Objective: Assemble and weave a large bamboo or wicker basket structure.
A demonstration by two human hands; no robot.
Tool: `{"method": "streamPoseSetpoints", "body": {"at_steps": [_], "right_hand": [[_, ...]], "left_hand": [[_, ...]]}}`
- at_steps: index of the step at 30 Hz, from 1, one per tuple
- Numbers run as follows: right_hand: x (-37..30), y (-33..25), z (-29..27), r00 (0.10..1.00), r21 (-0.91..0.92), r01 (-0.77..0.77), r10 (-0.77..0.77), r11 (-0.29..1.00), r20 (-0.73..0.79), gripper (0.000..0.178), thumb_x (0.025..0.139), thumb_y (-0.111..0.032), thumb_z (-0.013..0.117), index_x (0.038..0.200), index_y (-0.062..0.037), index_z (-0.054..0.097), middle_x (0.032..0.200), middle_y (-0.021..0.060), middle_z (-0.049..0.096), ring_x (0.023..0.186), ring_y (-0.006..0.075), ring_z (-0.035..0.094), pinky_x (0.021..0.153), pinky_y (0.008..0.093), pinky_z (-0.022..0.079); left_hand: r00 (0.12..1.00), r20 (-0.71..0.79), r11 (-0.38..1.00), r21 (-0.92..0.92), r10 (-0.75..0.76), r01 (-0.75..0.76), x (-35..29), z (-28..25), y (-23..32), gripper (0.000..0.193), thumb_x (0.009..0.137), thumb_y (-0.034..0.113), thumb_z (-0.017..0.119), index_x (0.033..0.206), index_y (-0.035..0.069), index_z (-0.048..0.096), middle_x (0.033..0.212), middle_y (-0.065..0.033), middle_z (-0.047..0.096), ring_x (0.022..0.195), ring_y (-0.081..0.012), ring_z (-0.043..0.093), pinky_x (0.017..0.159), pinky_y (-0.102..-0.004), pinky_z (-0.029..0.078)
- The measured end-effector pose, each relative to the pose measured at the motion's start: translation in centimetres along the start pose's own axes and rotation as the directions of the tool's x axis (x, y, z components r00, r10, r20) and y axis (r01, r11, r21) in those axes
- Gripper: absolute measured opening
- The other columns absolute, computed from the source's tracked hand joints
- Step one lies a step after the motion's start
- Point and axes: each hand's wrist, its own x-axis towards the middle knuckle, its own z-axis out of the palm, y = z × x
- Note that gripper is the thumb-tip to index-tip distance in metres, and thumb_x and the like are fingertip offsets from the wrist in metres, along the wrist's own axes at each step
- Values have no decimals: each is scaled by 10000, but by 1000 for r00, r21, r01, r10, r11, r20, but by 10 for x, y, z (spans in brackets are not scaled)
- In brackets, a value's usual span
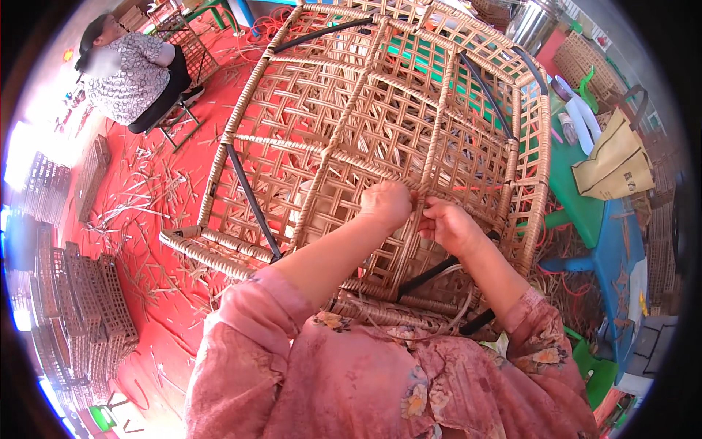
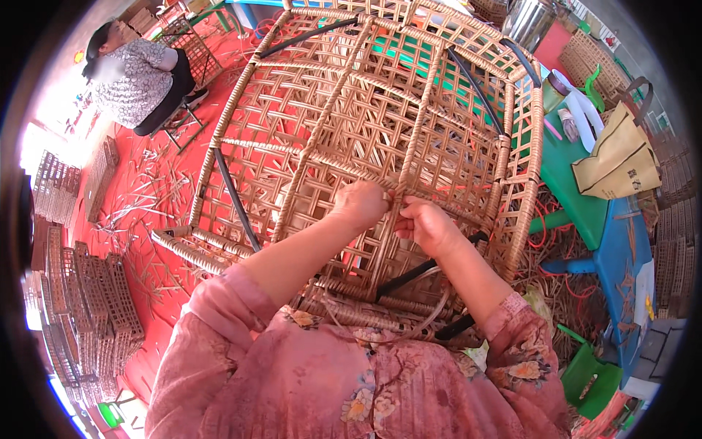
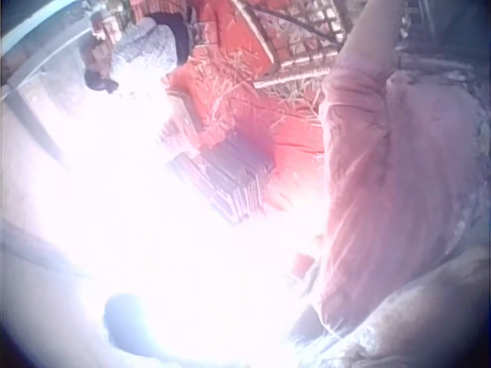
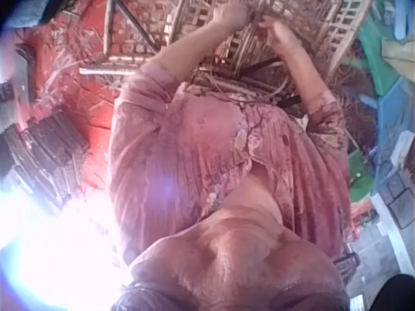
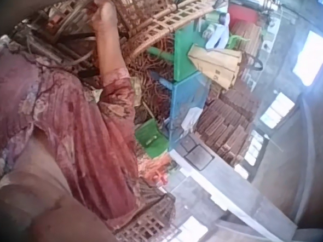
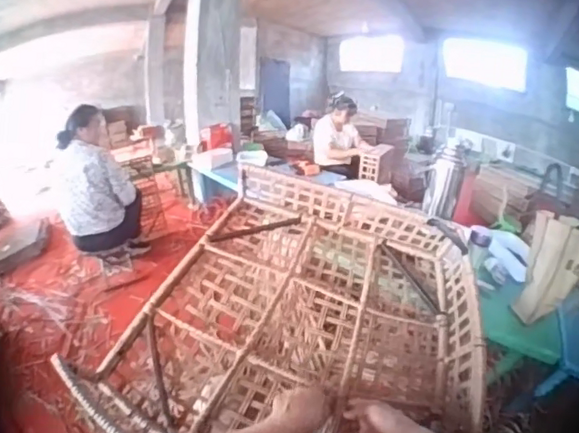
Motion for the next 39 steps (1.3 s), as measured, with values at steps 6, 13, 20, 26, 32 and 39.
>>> {"method": "streamPoseSetpoints", "body": {"at_steps": [6,13,20,26,32,39], "right_hand": [[-2,-9,9,992,-393,45,-89,918,-93,280,826,-46,500,1098,7,545,774,57,609,604,158,623,530,294,508],[-12,-24,18,951,-871,24,-279,491,-131,212,785,-74,556,953,37,621,616,113,603,568,209,640,549,342,504],[-15,-32,11,841,-996,74,-534,-42,85,196,695,-211,653,748,-24,677,689,151,639,688,324,627,667,400,490],[-39,-55,20,944,-965,219,-282,144,172,228,680,-238,718,777,-32,702,640,94,641,587,205,602,598,329,463],[-50,-59,21,960,-737,84,145,670,241,171,793,-175,681,850,-14,700,658,34,650,609,100,612,554,241,463],[-8,-29,12,987,-563,-20,-73,826,-142,296,844,-150,567,1052,60,578,842,116,644,630,170,643,525,260,520]], "left_hand": [[996,-31,996,-19,88,-89,0,9,3,239,787,290,604,879,95,708,864,-160,677,857,-305,660,761,-411,515],[990,26,990,23,140,-140,-3,-1,-1,214,803,263,617,848,68,692,832,-147,677,843,-295,664,741,-408,520],[952,11,943,133,306,-305,5,-29,6,297,838,293,503,833,41,661,866,-184,661,856,-320,648,759,-450,506],[919,88,919,53,385,-390,20,4,-5,324,830,339,557,897,48,682,846,-182,668,753,-315,660,628,-406,523],[833,513,557,-761,205,332,-1,-16,-4,155,823,163,606,838,19,661,682,-44,642,520,-94,575,413,-197,420],[856,492,726,-645,157,238,11,-35,-27,128,837,172,614,816,53,657,653,-1,623,520,-70,532,472,-213,424]]}}
